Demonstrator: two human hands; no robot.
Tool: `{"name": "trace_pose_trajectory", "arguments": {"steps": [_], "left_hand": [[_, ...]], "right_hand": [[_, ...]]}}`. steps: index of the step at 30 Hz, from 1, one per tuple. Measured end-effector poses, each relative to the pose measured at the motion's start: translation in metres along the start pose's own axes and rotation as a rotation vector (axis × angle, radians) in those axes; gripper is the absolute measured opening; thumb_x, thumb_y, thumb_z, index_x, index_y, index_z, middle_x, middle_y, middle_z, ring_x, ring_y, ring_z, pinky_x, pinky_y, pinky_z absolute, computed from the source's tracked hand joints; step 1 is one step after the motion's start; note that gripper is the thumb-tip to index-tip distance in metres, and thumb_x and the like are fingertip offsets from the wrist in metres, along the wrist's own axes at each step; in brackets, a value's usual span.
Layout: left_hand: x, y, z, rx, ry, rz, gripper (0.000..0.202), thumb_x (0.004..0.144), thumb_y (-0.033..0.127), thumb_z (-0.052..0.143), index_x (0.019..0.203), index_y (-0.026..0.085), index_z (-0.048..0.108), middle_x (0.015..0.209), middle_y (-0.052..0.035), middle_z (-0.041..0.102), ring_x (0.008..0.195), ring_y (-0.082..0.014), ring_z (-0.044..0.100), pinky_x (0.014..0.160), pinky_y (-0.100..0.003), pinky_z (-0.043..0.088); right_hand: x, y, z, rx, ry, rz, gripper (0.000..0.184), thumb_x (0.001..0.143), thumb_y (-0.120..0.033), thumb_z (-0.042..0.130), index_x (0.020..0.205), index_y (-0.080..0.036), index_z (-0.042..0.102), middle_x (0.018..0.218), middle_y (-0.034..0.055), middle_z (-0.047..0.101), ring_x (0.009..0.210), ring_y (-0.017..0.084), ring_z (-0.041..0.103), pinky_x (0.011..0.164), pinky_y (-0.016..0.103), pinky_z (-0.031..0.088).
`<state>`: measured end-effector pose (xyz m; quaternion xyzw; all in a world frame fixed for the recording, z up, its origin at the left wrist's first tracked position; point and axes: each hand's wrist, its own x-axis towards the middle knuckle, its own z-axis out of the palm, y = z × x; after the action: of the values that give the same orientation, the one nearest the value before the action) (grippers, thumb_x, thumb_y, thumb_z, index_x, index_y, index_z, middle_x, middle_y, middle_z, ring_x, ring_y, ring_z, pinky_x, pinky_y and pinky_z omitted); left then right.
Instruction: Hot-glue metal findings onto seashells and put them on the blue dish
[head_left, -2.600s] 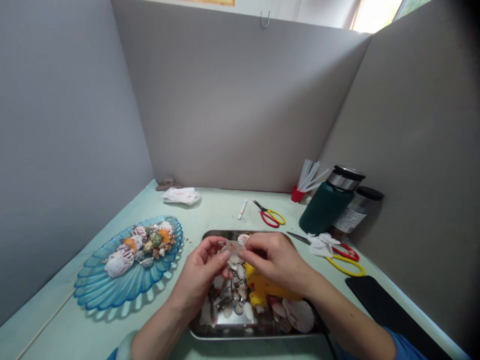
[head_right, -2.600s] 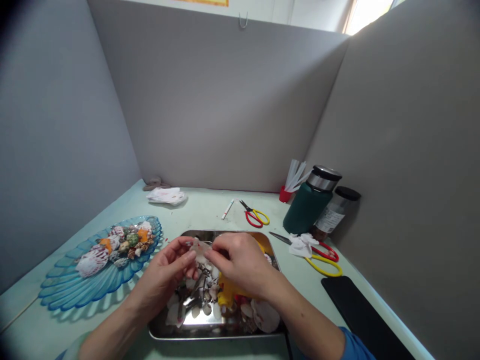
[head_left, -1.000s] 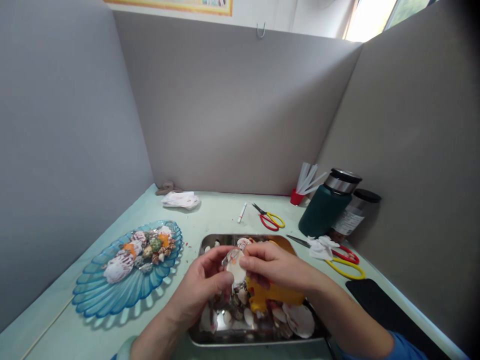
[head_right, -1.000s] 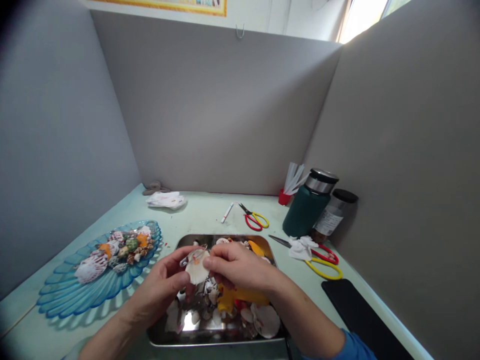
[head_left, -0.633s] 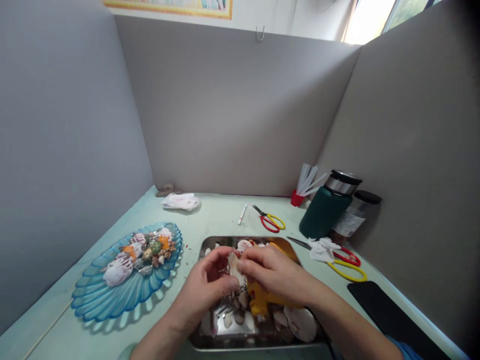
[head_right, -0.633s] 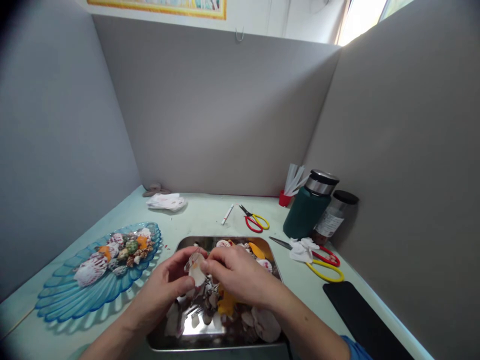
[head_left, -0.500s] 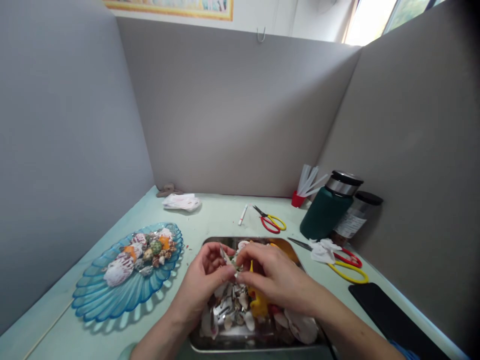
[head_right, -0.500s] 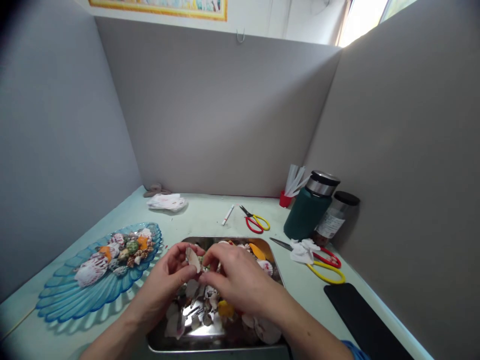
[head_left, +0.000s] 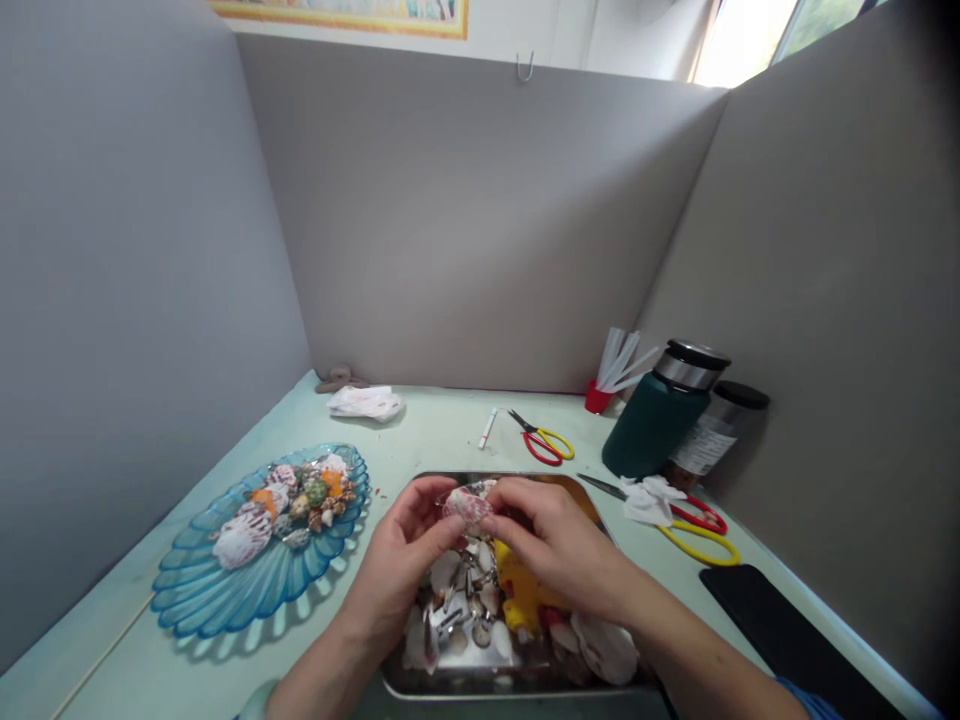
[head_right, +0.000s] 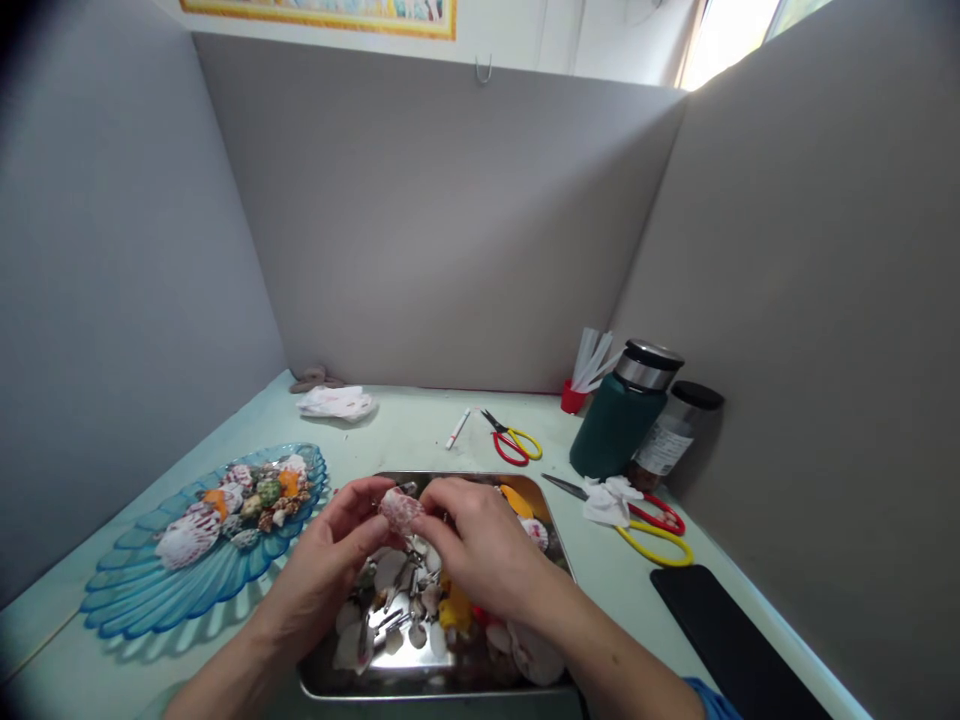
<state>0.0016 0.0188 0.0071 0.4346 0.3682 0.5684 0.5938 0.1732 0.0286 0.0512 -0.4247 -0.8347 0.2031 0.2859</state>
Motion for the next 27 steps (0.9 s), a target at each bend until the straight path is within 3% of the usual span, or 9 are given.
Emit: {"name": "trace_pose_trajectory", "arguments": {"steps": [13, 18, 23, 27], "left_hand": [[0.0006, -0.0036, -0.0039, 0.052, 0.038, -0.06, 0.017, 0.071, 0.029, 0.072, 0.081, 0.017, 0.066, 0.077, -0.0015, 0.067, 0.069, -0.0135, 0.059, 0.067, -0.024, 0.045], [-0.0004, -0.0011, -0.0014, 0.094, 0.028, -0.064, 0.016, 0.071, 0.031, 0.071, 0.079, 0.018, 0.065, 0.074, -0.001, 0.067, 0.067, -0.0141, 0.059, 0.065, -0.024, 0.045], [-0.0018, 0.0021, 0.0022, 0.182, 0.007, -0.053, 0.017, 0.07, 0.031, 0.071, 0.076, 0.017, 0.066, 0.073, -0.0024, 0.068, 0.068, -0.0157, 0.059, 0.064, -0.024, 0.044], [-0.0013, 0.0009, 0.0029, 0.209, 0.007, -0.045, 0.018, 0.068, 0.031, 0.072, 0.076, 0.016, 0.066, 0.074, -0.0026, 0.067, 0.07, -0.0155, 0.058, 0.065, -0.024, 0.044]], "right_hand": [[0.0024, 0.0073, -0.0022, 0.0, -0.121, 0.013, 0.017, 0.088, -0.026, 0.054, 0.074, -0.018, 0.06, 0.07, -0.001, 0.058, 0.067, 0.012, 0.049, 0.059, 0.022, 0.032], [0.0026, 0.0077, -0.0032, -0.027, -0.088, 0.025, 0.014, 0.086, -0.027, 0.056, 0.075, -0.018, 0.059, 0.071, -0.001, 0.058, 0.067, 0.012, 0.05, 0.059, 0.022, 0.033], [0.0019, 0.0025, -0.0005, 0.048, -0.022, 0.023, 0.013, 0.083, -0.03, 0.061, 0.091, -0.02, 0.06, 0.083, 0.0008, 0.061, 0.07, 0.013, 0.052, 0.061, 0.023, 0.037], [0.0011, 0.002, 0.0028, 0.073, 0.001, -0.016, 0.005, 0.085, -0.024, 0.059, 0.086, -0.02, 0.06, 0.081, 0.0005, 0.061, 0.074, 0.014, 0.054, 0.066, 0.024, 0.038]]}}
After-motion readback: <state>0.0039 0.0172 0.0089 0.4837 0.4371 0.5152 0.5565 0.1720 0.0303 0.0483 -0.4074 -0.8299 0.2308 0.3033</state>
